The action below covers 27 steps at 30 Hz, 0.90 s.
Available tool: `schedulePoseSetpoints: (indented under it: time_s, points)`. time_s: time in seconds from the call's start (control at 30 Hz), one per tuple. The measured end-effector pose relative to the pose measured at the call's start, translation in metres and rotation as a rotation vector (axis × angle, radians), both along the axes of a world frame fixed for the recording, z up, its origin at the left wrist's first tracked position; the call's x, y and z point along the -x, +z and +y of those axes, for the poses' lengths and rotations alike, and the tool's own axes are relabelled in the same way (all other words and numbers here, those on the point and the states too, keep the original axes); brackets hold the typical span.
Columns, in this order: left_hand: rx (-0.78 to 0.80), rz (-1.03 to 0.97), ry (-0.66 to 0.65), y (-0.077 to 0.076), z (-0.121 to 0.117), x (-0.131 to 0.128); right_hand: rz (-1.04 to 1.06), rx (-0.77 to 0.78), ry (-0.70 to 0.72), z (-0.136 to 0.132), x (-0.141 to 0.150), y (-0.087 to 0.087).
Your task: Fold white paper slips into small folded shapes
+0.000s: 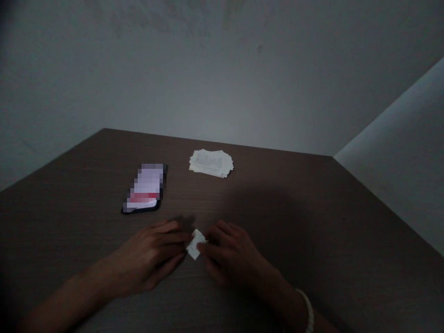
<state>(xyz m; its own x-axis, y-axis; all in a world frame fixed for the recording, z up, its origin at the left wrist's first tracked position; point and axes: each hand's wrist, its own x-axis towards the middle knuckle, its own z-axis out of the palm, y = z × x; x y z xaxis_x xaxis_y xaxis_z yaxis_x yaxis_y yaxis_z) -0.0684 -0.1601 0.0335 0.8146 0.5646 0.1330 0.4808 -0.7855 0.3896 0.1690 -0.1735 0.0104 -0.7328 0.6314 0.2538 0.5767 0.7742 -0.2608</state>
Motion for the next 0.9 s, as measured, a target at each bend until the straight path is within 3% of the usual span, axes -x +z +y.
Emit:
schedulePoseSetpoints:
  time_s: [0.37, 0.6, 0.9]
  points:
    - [-0.119, 0.016, -0.002, -0.008, -0.003, -0.004, 0.083, 0.030, -0.112, 0.002, 0.006, 0.000]
    - [-0.110, 0.046, -0.004, -0.008, -0.005, -0.006, 0.169, 0.020, -0.215, 0.001, 0.010, -0.010]
    - [-0.099, -0.015, -0.002, -0.009, -0.006, -0.007, 0.225, -0.019, -0.233, 0.003, 0.009, -0.017]
